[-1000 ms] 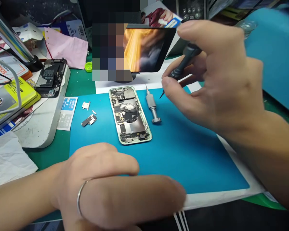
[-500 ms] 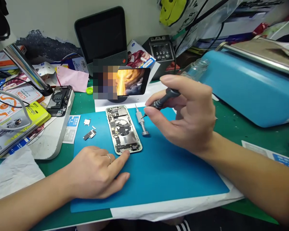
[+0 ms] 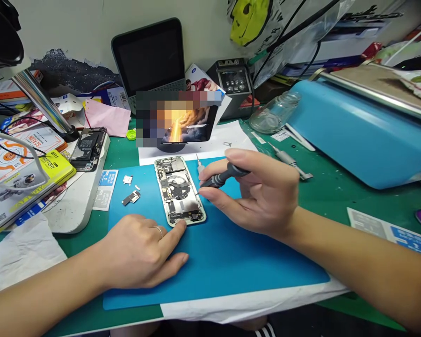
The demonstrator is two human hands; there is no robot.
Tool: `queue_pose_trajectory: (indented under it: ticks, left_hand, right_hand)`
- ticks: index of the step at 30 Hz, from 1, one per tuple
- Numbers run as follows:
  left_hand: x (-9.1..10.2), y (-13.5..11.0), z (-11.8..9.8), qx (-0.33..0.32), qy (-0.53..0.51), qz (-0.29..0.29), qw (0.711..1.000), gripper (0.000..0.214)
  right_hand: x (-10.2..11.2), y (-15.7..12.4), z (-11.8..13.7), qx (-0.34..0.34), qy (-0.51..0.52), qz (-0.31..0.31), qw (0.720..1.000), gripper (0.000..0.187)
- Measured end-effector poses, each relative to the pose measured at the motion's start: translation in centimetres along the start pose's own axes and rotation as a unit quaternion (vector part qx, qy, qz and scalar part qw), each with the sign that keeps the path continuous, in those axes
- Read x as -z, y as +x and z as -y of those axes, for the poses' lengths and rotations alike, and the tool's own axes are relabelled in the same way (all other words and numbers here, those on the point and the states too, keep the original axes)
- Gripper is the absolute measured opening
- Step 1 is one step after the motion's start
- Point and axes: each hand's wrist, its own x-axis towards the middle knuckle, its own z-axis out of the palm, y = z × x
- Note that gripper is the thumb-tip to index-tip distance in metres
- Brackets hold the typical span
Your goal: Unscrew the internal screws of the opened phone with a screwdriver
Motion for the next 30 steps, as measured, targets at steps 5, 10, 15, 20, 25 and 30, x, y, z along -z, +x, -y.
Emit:
queue_pose_trajectory:
  ticks: [5, 10, 15, 20, 25, 30]
  left_hand:
    - [0.06, 0.0, 0.01, -0.006, 0.006, -0.013, 1.0, 0.038]
    - [0.06, 0.14, 0.05, -0.01, 0.01, -0.014, 1.0, 0.038]
    - [0.09, 0.17, 0.05, -0.015, 0.004, -0.012, 1.0, 0.037]
    - [0.07, 0.13, 0.06, -0.016, 0.003, -0.014, 1.0, 0.037]
    - [0.1, 0.23, 0.15, -0.016, 0.006, -0.016, 1.0, 0.037]
    - [0.13, 0.3, 0.12, -0.018, 0.002, -0.018, 1.0, 0.037]
  right_hand:
    - [0.02, 0.05, -0.04, -0.011, 0.001, 0.008, 1.0, 0.079]
    - [0.35, 0.3, 0.22, -0.012, -0.002, 0.028, 1.0, 0.078]
    - [0.34, 0.15, 0.27, -0.002, -0.025, 0.019, 1.0, 0.078]
    - [0.31, 0.21, 0.27, -0.004, -0.016, 0.013, 1.0, 0.077]
    - [0.42, 0.37, 0.43, -0.006, -0.035, 0.013, 0.999, 0.076]
    - [0.47, 0.46, 0.3, 0.002, -0.013, 0.005, 1.0, 0.078]
